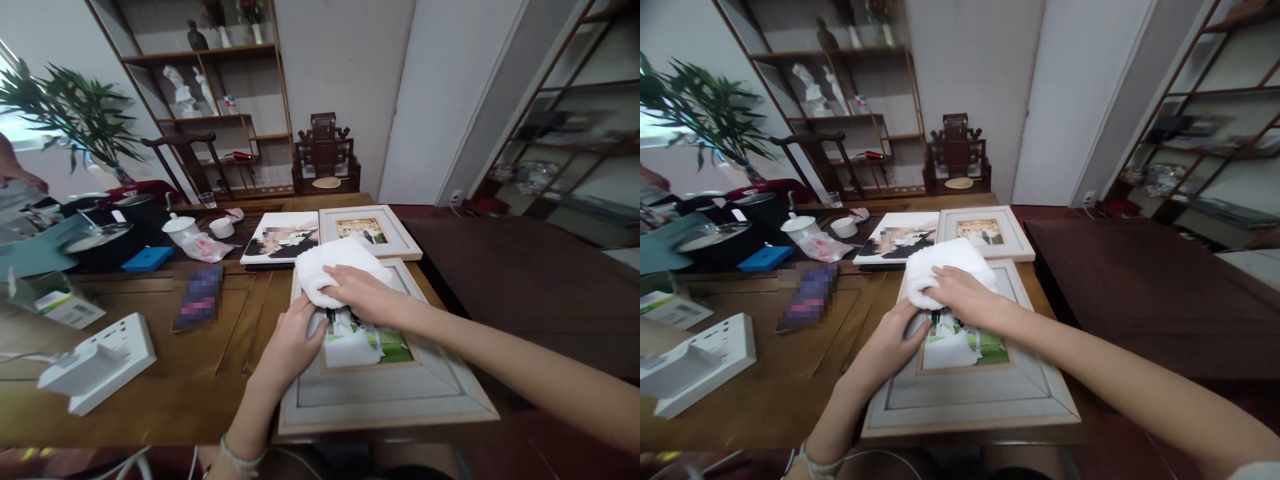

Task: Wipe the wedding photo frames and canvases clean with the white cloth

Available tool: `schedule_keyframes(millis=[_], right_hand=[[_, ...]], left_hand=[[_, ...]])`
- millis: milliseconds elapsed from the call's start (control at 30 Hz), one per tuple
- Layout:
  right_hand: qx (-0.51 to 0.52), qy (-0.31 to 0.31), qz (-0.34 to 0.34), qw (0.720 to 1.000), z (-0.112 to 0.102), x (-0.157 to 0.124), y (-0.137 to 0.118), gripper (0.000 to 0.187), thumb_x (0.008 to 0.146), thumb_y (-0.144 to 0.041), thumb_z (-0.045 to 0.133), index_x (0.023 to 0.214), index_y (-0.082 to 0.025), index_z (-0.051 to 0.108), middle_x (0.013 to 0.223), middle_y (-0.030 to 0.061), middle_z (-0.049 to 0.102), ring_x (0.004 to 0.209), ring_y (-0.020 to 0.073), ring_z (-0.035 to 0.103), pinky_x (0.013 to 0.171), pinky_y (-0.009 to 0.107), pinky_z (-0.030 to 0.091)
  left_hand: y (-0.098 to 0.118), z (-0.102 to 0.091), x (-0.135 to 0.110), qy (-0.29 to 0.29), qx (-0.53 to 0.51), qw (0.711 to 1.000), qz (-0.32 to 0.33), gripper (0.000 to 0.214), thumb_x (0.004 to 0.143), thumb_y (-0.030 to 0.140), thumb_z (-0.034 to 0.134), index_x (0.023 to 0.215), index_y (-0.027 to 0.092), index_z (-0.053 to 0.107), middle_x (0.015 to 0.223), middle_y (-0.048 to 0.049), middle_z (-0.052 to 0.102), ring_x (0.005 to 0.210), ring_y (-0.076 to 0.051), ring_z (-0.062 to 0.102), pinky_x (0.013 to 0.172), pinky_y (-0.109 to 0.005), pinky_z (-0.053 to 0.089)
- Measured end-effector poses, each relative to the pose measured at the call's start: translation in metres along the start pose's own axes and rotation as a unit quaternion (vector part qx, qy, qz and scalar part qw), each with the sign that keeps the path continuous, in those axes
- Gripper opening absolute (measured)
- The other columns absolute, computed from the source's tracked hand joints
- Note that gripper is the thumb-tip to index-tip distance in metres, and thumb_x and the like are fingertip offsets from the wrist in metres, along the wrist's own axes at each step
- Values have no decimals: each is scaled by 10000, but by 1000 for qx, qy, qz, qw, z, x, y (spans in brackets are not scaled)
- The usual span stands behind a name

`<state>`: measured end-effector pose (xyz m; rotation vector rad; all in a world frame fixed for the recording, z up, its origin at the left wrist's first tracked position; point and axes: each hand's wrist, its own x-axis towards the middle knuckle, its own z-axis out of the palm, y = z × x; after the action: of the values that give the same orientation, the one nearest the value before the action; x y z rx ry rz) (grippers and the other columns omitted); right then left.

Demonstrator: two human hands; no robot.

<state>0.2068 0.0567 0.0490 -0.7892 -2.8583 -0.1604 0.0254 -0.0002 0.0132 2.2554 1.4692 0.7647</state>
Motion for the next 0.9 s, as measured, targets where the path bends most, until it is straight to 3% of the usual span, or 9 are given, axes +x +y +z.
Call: schedule_keyframes(millis=[133, 367, 467, 567, 700, 800, 900], right_hand=[[-8, -16, 34, 999, -6, -35, 13, 590, 673, 103, 396, 1171, -132, 608, 1345, 175, 525, 1306, 255, 411, 1043, 446, 358], [-32, -34, 136, 990, -22, -85, 29, 590, 577, 101, 380, 1023, -132, 689, 1302, 207, 549, 1200, 331, 520, 969, 529, 424], [-39, -42, 130, 990, -20, -95, 9, 581, 565, 97, 400, 1022, -116, 690, 1298, 203, 558, 1223, 344, 497, 978, 517, 430], [-35, -53, 106, 992, -21, -110, -29, 529, 570, 56, 460, 1012, -115, 696, 1293, 207, 565, 1210, 366, 505, 985, 512, 436], [27, -46, 72, 996, -36, -138, -77, 453, 619, 5, 492, 909, -269, 708, 1301, 70, 588, 1156, 286, 567, 899, 377, 522], [82, -53, 64, 993, -43, -147, -88, 431, 639, -25, 509, 905, -314, 688, 1300, 9, 592, 1133, 254, 587, 852, 327, 547], [91, -43, 145, 984, -34, -135, -79, 587, 589, -13, 484, 1078, -285, 661, 1332, 50, 564, 1158, 274, 570, 872, 378, 547]], left_hand=[[-5, 3, 0, -1, 4, 1000, -4, 425, 865, 222, 510, 1287, 180, 534, 1406, -115, 499, 1319, -266, 437, 1076, -463, 375], [-4, 5, 0, 9, 16, 1000, -10, 417, 864, 222, 503, 1272, 150, 554, 1402, -125, 504, 1315, -255, 446, 1087, -470, 375], [-4, 5, 1, 12, 21, 1000, -15, 406, 863, 226, 501, 1253, 136, 568, 1389, -132, 516, 1305, -259, 459, 1084, -476, 380], [-6, 7, 1, 17, 25, 1000, -10, 390, 862, 229, 504, 1235, 144, 582, 1382, -127, 525, 1302, -254, 462, 1089, -469, 378], [-9, 10, 1, 29, 24, 999, -1, 381, 861, 231, 506, 1228, 165, 583, 1374, -119, 534, 1298, -254, 468, 1089, -469, 379], [-11, 10, 0, 28, 28, 999, 14, 384, 861, 229, 507, 1234, 166, 575, 1377, -125, 529, 1302, -258, 463, 1084, -477, 383], [-12, 10, -1, 28, 29, 999, 29, 386, 863, 231, 510, 1235, 149, 570, 1376, -146, 523, 1300, -269, 464, 1073, -488, 394]])
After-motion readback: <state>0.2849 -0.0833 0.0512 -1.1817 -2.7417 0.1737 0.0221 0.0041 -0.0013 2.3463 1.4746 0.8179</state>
